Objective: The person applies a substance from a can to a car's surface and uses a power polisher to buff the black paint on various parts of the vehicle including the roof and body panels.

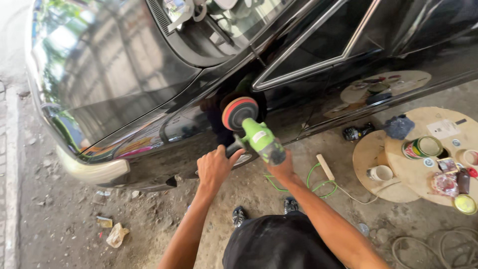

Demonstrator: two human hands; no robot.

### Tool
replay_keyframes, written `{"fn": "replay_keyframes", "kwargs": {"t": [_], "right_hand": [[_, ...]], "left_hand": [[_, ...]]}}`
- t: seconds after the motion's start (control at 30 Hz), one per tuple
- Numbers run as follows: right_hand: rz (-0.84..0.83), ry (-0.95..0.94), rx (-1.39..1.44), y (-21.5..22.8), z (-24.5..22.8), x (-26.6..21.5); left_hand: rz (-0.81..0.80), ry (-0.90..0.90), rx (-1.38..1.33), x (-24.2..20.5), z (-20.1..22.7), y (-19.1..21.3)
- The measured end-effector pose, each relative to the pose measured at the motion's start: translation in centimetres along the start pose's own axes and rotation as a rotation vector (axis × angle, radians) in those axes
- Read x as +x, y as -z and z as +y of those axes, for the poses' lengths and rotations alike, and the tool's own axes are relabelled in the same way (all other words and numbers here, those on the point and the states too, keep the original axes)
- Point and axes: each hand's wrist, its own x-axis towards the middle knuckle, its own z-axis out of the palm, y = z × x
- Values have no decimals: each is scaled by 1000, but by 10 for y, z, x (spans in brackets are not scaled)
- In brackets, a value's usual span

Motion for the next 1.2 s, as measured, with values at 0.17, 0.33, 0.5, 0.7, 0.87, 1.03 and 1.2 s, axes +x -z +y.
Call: {"fn": "replay_keyframes", "kwargs": {"t": [0.17, 0.33, 0.5, 0.7, 0.87, 1.03, 1.2], "right_hand": [[-34, -22, -12, -25, -72, 20], [-92, -17, -67, -23, -77, 25], [-100, 9, -45, 16, -16, 19], [80, -20, 57, 90, 38, 28], [170, 87, -37, 169, 16, 59], [233, 137, -118, 195, 34, 61], [259, 148, -161, 170, 36, 40]], "left_hand": [[-43, 135, 68, -28, -49, 20], [-83, 178, 76, -32, -49, 19], [-27, 95, 30, -9, 3, 2], [-23, -36, -66, 30, 91, -21], [17, -177, -110, 65, 156, -51], [99, -261, -128, 85, 192, -73], [63, -242, -121, 72, 171, -80]]}}
